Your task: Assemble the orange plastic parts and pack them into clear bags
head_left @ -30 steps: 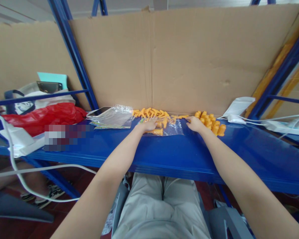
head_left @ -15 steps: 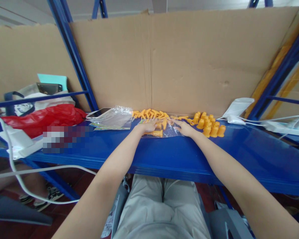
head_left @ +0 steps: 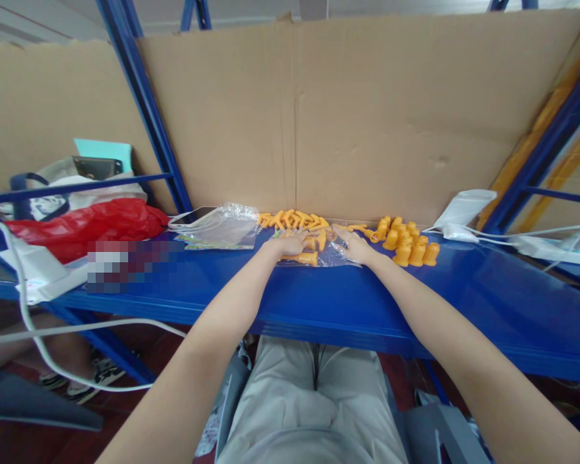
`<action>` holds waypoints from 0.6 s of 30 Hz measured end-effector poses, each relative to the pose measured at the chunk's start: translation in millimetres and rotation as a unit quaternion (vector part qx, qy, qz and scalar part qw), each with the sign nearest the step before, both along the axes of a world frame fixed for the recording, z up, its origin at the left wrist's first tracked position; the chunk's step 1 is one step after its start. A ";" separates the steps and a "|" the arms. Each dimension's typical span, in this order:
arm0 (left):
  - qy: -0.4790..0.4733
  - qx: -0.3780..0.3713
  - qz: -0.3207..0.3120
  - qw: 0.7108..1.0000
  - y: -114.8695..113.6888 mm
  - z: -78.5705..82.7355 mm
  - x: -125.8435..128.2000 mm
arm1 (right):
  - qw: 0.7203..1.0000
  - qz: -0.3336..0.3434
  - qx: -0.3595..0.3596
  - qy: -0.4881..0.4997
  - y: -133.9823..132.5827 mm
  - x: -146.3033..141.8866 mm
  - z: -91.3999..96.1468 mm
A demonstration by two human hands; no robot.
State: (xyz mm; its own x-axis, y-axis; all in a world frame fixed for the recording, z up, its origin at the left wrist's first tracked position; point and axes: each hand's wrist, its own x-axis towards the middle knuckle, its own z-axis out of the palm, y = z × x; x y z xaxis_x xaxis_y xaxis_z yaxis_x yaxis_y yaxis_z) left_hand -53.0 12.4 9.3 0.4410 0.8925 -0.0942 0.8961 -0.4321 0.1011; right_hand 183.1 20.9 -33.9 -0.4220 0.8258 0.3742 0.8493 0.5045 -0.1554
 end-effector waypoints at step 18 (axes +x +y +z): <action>-0.015 -0.019 -0.043 0.999 -0.5 -2.1 4.1 | 0.999 -0.048 -0.019 0.013 -10.0 -10.1 15.5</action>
